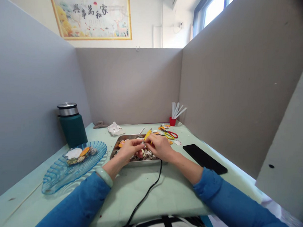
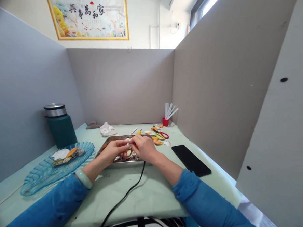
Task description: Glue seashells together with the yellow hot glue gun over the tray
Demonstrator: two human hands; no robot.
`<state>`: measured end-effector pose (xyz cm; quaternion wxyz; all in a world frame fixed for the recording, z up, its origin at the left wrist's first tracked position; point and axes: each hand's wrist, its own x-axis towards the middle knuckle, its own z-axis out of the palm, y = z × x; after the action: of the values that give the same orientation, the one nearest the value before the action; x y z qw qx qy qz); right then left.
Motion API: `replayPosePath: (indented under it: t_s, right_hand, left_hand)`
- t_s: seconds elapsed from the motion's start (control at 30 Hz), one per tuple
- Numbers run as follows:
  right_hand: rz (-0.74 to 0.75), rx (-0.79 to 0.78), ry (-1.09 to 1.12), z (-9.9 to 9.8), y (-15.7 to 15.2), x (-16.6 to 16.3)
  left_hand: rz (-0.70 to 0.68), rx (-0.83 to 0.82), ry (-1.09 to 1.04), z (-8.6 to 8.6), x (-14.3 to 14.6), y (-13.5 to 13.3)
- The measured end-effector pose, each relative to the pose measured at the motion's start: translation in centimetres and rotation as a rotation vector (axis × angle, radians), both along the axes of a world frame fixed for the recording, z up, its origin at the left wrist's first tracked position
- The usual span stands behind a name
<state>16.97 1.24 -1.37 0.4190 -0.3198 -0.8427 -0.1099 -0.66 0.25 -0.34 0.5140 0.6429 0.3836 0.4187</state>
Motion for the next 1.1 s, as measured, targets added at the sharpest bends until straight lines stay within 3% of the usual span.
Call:
replayPosePath:
  t_s: [0.5, 1.1]
  right_hand:
    - [0.031, -0.098, 0.155, 0.48, -0.65, 0.07]
    - [0.086, -0.081, 0.064, 0.37, -0.71, 0.24]
  left_hand:
    - [0.024, -0.041, -0.013, 0.32, 0.12, -0.35]
    - [0.018, -0.006, -0.055, 0.34, 0.09, -0.40]
